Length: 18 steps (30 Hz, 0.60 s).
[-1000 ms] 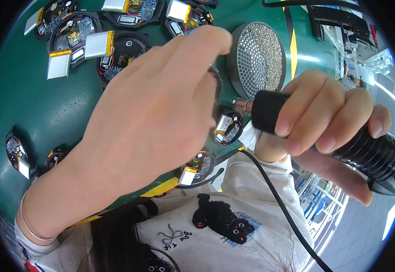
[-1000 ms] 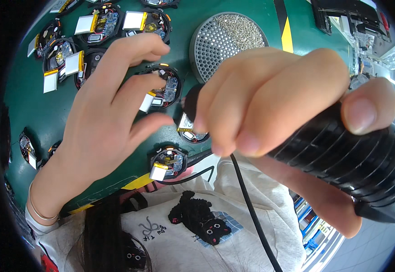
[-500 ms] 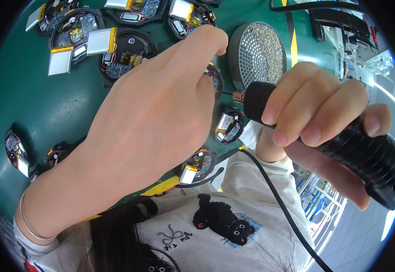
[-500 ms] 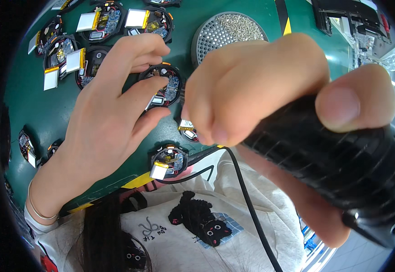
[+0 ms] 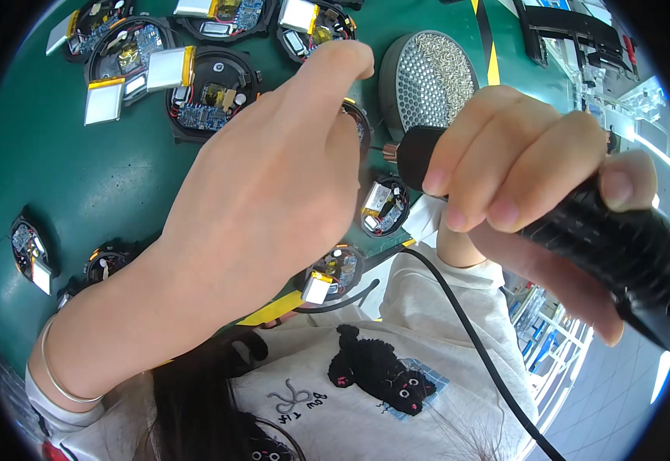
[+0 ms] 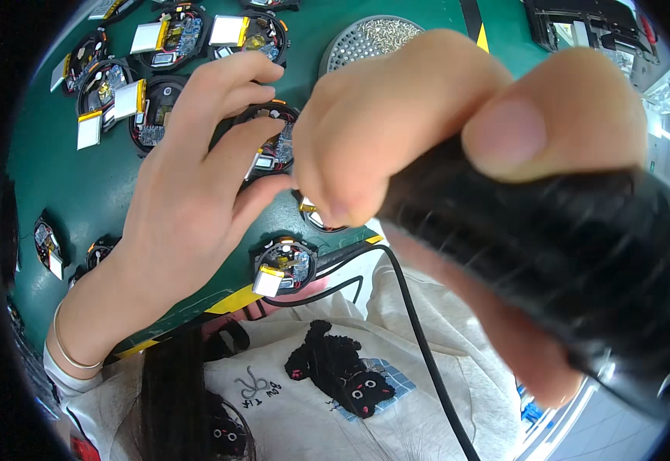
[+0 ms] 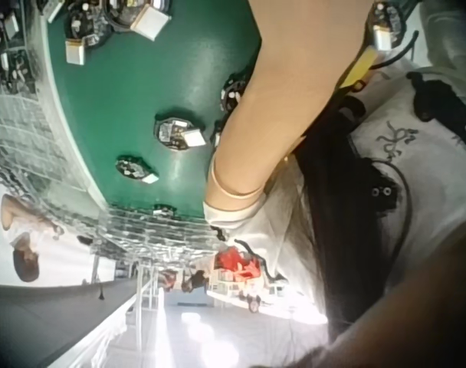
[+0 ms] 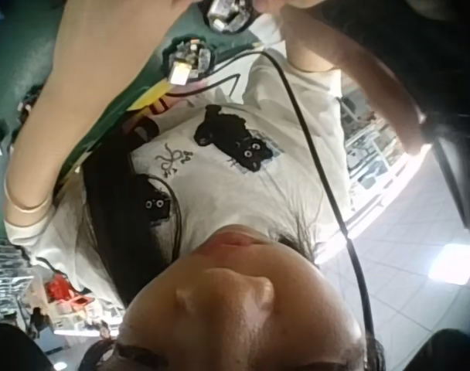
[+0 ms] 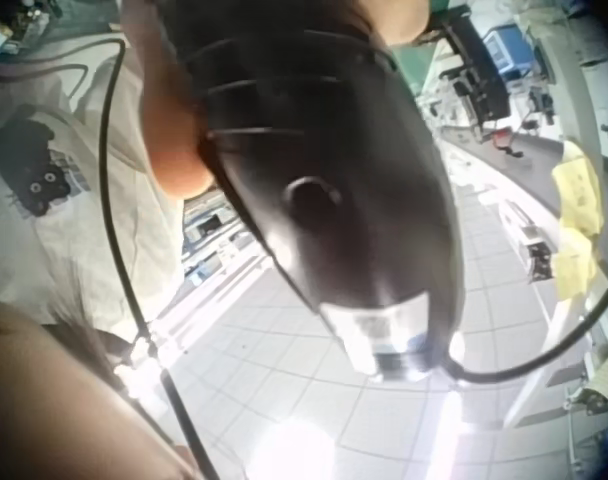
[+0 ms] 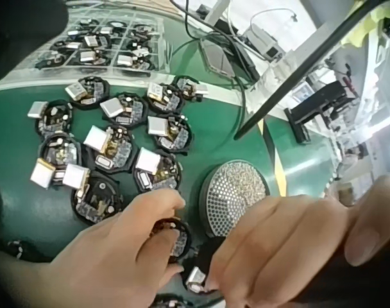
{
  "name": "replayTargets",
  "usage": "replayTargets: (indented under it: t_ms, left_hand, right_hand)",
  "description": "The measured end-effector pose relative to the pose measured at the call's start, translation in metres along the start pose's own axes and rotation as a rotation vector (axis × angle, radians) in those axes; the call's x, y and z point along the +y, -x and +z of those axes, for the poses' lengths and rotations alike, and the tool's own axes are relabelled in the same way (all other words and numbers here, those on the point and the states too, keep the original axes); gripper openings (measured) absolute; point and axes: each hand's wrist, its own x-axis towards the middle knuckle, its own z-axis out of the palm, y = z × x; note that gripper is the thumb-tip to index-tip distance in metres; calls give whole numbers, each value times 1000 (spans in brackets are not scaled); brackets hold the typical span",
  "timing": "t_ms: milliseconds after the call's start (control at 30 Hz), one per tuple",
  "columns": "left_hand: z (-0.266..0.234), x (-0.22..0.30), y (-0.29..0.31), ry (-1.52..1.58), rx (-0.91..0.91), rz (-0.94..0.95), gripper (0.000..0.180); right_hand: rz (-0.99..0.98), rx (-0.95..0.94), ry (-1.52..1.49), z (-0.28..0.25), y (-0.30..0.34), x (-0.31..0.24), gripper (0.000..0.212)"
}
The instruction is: Assembling electronic devices using a hot air rework tool to secure components.
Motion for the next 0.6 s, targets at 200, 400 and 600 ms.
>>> replayTargets:
  t_ms: [200, 400, 600]
  left_hand:
    - [-8, -4, 0, 172, 1, -42, 37]
    - [-13, -4, 4, 237, -10, -124, 35]
    - [-17, -3, 5, 267, -64, -112, 36]
  right_hand:
    - [1, 96, -61, -14, 9, 4, 91]
    - [26, 113, -112, -21, 8, 1, 94]
    - [21, 102, -135, -14, 2, 6, 92]
